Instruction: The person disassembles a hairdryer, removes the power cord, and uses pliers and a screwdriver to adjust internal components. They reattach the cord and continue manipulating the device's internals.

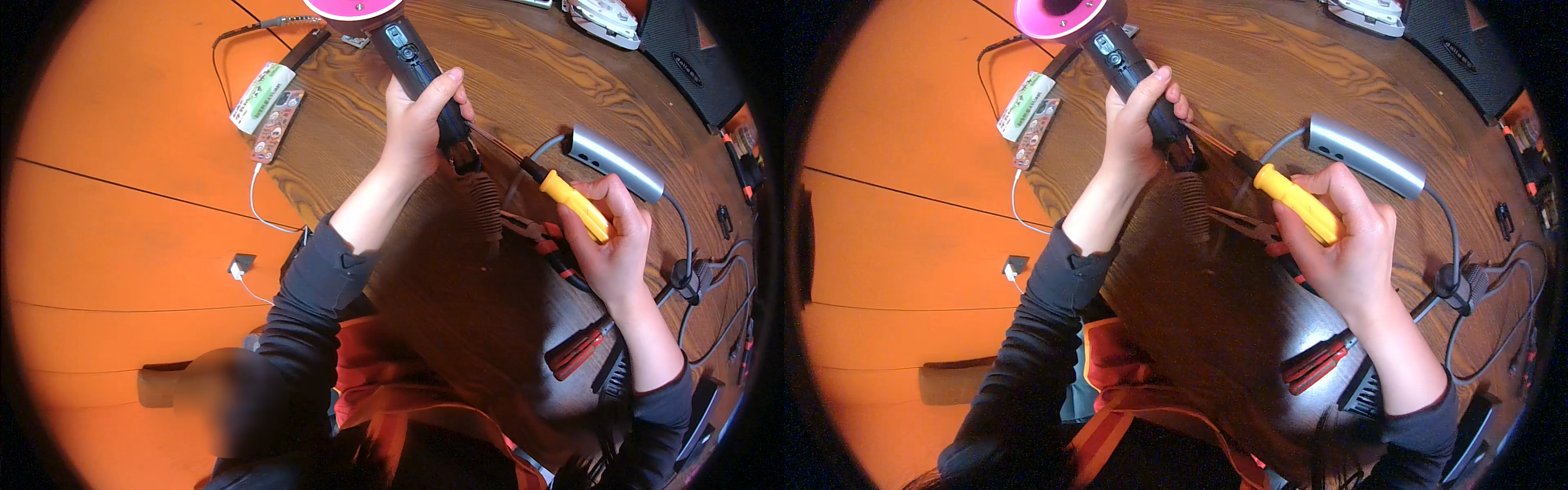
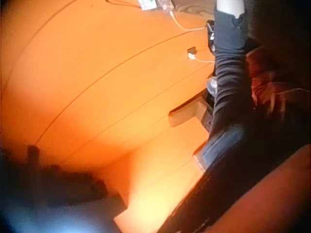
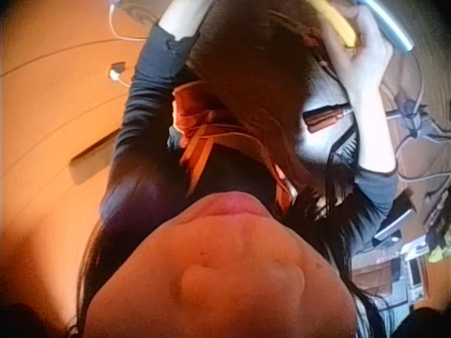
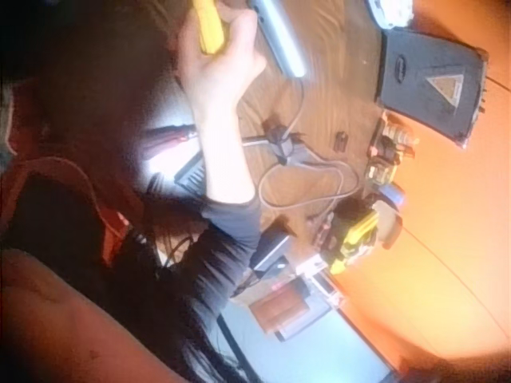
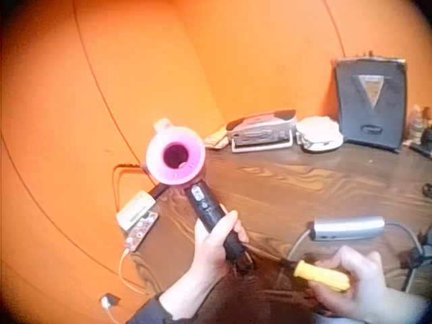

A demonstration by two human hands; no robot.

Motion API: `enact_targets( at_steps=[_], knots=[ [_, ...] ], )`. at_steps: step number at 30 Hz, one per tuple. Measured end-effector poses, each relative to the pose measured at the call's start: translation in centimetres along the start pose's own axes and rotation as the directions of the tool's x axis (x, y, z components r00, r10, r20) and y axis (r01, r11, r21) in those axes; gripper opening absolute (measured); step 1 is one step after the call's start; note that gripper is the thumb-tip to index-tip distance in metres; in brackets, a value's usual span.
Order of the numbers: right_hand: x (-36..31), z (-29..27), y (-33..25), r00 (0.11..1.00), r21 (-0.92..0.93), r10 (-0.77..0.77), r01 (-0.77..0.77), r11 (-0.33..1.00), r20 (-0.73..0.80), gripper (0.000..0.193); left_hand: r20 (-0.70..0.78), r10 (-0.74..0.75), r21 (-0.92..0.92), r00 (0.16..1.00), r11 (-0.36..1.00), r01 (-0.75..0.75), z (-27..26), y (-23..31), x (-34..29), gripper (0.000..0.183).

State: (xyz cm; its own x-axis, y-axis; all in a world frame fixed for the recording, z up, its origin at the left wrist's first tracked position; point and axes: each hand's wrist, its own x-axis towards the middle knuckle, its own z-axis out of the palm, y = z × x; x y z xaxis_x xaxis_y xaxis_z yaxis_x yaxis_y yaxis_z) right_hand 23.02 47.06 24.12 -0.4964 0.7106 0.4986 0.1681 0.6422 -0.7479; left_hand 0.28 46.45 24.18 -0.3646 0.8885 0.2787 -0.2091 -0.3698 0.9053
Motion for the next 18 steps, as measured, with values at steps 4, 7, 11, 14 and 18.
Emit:
enact_targets(
  at_steps=[4,7,11,14,18],
  knots=[
    [0.07,0.05,-0.04,0.999,-0.013,-0.032,0.032,0.999,0.004,0.016,-0.022,0.033,-0.003,0.999,0.999,-0.033,0.24,-0.02,-0.17,0.019],
    [0.04,0.12,0.01,0.998,-0.012,-0.066,0.066,0.998,-0.018,0.015,-0.037,0.044,-0.008,0.998,0.999,-0.044,0.38,-0.05,-0.23,0.020],
    [-0.20,0.12,-0.03,1.000,0.031,-0.016,0.016,0.999,-0.001,0.014,-0.054,0.048,0.011,0.997,0.999,-0.047,0.34,-0.04,-0.28,0.022],
    [-0.19,0.04,-0.03,0.999,0.031,-0.042,0.041,0.999,0.008,0.014,-0.073,0.056,0.032,0.996,0.998,-0.053,0.38,-0.14,-0.33,0.026],
    [-0.07,-0.08,-0.05,0.995,-0.009,-0.099,0.099,0.995,0.008,0.014,-0.082,0.063,-0.029,0.995,0.997,-0.066,0.45,-0.27,-0.25,0.031]
  ],
)
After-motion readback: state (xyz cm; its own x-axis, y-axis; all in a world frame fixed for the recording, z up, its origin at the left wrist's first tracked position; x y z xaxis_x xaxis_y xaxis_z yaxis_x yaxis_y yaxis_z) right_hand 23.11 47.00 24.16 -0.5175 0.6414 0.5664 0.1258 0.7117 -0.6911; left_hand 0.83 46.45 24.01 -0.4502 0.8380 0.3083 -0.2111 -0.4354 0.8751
